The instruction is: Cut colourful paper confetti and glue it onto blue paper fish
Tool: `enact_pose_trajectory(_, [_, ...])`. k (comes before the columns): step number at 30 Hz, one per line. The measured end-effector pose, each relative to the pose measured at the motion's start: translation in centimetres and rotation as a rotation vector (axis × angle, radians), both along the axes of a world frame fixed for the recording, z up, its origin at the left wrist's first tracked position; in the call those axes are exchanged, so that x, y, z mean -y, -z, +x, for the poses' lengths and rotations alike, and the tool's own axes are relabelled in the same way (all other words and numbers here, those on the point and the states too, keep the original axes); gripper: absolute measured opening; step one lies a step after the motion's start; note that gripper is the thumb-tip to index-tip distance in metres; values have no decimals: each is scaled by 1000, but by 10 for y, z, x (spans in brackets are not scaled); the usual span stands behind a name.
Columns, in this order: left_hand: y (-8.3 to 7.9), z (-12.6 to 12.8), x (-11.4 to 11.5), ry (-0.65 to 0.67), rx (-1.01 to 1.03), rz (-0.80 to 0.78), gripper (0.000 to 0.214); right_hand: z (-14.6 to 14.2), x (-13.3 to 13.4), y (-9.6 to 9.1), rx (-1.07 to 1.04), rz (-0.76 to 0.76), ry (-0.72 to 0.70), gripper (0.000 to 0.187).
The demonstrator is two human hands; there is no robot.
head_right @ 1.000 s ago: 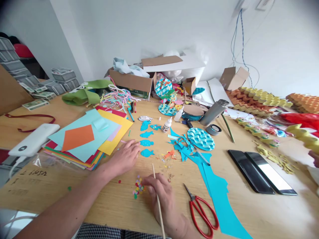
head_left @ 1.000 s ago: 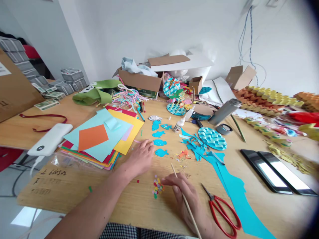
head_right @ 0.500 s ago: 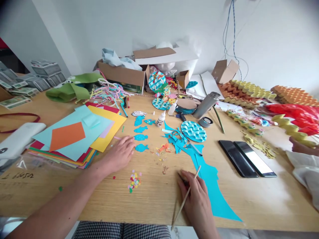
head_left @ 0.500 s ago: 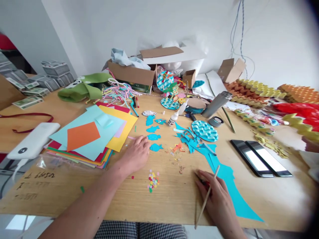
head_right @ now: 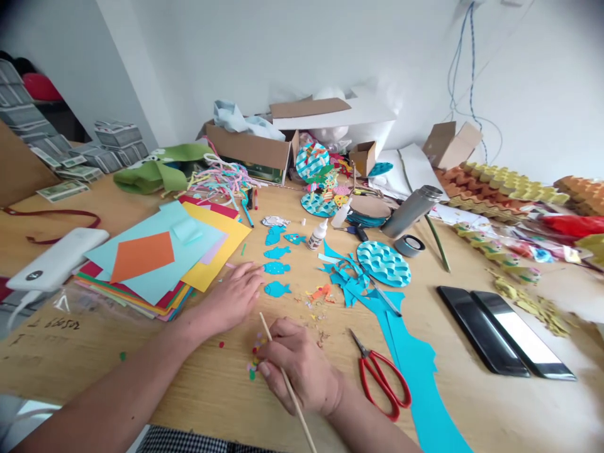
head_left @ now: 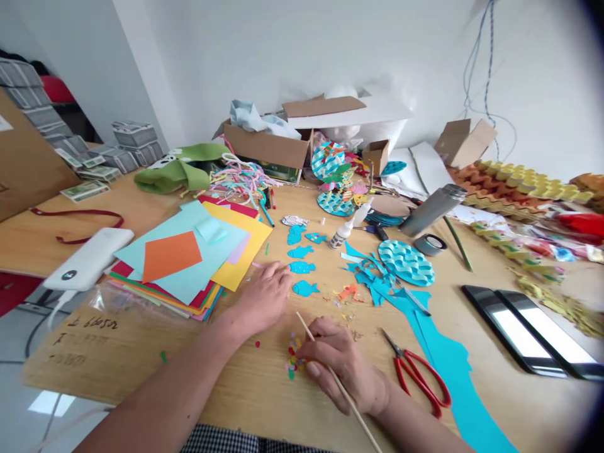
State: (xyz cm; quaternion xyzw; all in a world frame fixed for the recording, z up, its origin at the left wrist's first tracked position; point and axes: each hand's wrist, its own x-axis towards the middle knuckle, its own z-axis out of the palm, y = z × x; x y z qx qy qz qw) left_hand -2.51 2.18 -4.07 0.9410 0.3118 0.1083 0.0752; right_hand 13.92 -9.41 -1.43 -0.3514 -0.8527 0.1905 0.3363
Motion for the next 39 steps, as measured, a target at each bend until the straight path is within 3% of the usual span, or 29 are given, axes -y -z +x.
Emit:
enact_pose_trajectory(4, [-3, 0, 1, 3, -1, -20, 31, 6, -2, 14, 5, -45, 69, 24])
enact_pose_trajectory(18, [-2, -2, 0, -4, 14, -3, 30, 14, -3, 16, -81, -120, 187, 22])
enact_pose_trajectory(29, [-1, -1, 0, 7, 20, -9, 30, 9, -3, 18, -115, -164, 78, 21])
enact_pose_trajectory(31, [-2, -1, 0, 8, 34, -11, 27, 10, -1, 20, -167, -210, 130, 19])
enact_pose_trajectory(36, [-1, -1, 1, 20, 0, 24, 27, 16, -4, 10, -407, -329, 418, 29])
enact_pose_trajectory(39, [-1, 0, 0, 7, -9, 24, 29, 17, -16, -2, -537, -398, 435, 34])
